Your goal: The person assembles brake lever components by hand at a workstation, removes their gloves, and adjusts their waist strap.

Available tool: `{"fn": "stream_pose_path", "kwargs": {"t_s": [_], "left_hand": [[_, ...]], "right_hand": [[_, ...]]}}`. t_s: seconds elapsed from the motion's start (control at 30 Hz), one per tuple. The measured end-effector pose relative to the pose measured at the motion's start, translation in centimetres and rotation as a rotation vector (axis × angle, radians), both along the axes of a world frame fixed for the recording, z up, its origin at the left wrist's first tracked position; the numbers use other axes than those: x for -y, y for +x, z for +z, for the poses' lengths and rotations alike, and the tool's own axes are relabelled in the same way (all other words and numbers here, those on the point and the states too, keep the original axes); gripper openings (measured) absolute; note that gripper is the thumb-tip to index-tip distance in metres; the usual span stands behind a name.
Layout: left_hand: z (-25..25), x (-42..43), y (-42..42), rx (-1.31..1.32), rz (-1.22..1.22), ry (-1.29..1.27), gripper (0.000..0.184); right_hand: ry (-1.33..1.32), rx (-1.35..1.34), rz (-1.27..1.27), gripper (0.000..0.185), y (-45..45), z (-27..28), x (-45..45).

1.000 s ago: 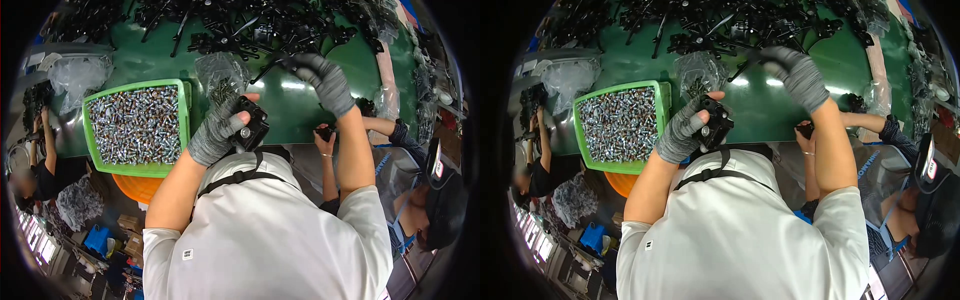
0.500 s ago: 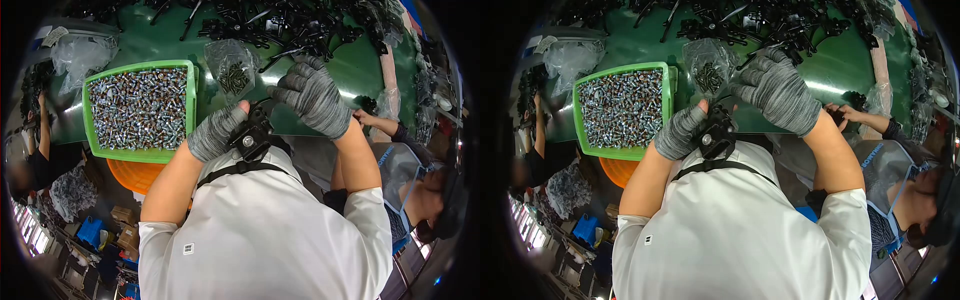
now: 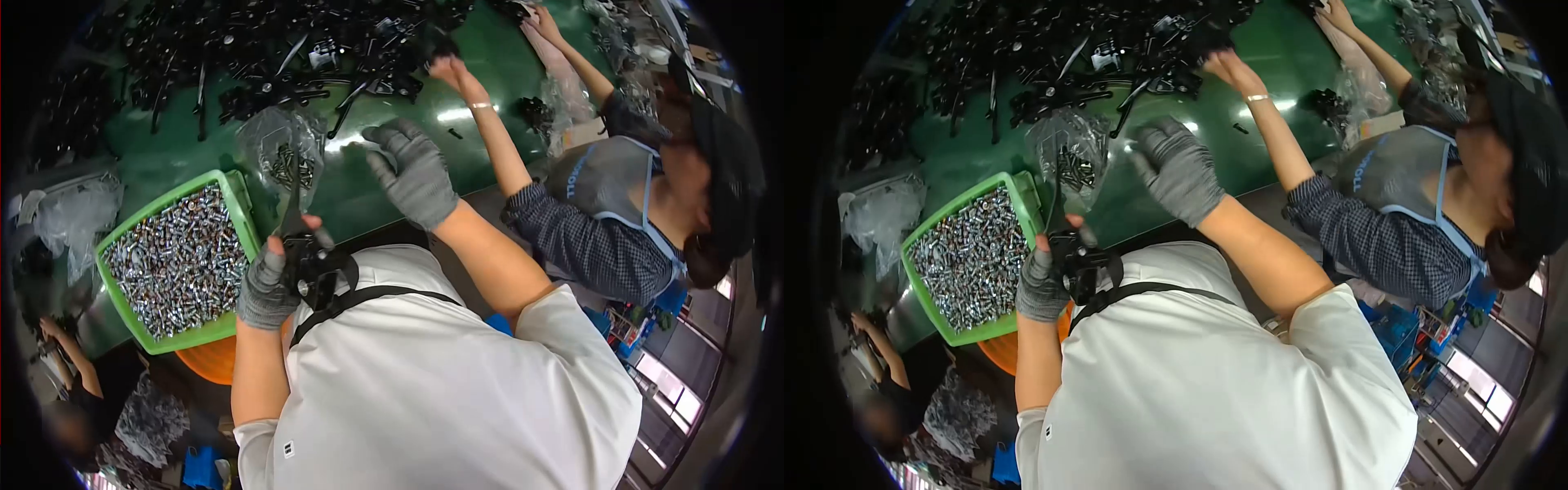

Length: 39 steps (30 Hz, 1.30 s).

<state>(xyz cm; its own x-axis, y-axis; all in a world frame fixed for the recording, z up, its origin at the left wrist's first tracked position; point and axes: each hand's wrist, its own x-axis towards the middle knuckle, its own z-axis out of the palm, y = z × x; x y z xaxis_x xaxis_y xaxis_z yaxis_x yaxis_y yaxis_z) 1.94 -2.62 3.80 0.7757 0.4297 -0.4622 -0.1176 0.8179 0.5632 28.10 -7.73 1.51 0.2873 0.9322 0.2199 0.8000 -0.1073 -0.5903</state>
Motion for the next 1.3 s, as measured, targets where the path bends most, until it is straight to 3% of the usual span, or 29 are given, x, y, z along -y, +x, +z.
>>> {"fn": "stream_pose_path", "kwargs": {"t_s": [0.03,0.17,0.2,0.23,0.27,0.33,0.47,0.57,0.63,0.7,0.77,0.87,1.0,1.1,1.17,1.3], "left_hand": [[-0.4,0.2,-0.5,-0.017,0.042,-0.042,0.078],[-0.3,0.2,-1.0,-0.044,0.085,-0.084,0.079],[-0.1,0.4,-0.9,-0.057,0.092,-0.067,0.08],[0.4,0.2,-0.9,-0.07,0.072,-0.047,0.08],[0.8,0.1,-0.9,-0.082,0.051,-0.026,0.08],[0.4,0.1,-0.8,-0.014,0.042,0.0,0.079],[0.2,-0.1,-0.7,0.025,0.022,-0.05,0.081],[0.1,-0.1,-0.7,0.013,0.02,-0.063,0.079],[0.7,-0.2,-0.6,0.004,0.027,-0.059,0.077],[0.7,0.1,-0.5,0.011,0.018,-0.06,0.072],[1.2,0.2,-0.2,-0.002,0.014,-0.052,0.071],[1.6,0.3,0.2,-0.036,0.024,-0.017,0.069],[1.8,0.6,0.0,-0.039,0.04,-0.033,0.061],[-2.9,1.8,-1.4,-0.21,0.01,0.891,0.05],[0.2,1.2,-0.5,-0.078,0.053,0.034,0.05],[1.2,1.1,-0.6,-0.112,0.001,0.136,0.055]], "right_hand": [[-0.19,-0.055,-0.124,0.027,0.9,-2.8,1.2],[-0.291,0.364,-0.433,0.028,9.6,-10.1,4.9],[-0.738,0.574,-0.365,0.03,11.2,-9.2,4.7],[-0.479,1.074,-0.243,0.025,14.4,-14.3,7.0],[-0.523,0.384,-0.532,0.024,14.8,-14.0,6.2],[-0.439,0.459,-0.414,0.024,16.5,-16.9,8.0],[-0.664,0.575,-0.459,0.026,15.2,-15.7,6.7],[-0.429,0.175,-0.44,0.027,12.3,-13.2,5.8],[-0.236,-0.36,-0.333,0.024,9.1,-11.2,4.5],[-0.123,-0.8,-0.233,0.022,2.5,-3.0,2.0],[-0.088,-0.863,-0.075,0.019,-2.4,3.8,0.7],[-0.023,-0.716,0.269,0.02,-5.1,7.5,-0.4],[0.076,-0.488,0.406,0.017,-6.9,7.6,-0.9],[0.061,-0.238,0.461,0.017,-6.9,8.0,-1.0],[0.064,-0.198,0.494,0.013,-7.0,7.8,-1.1],[-0.068,-0.016,0.575,0.013,-6.5,8.6,-1.2]]}}
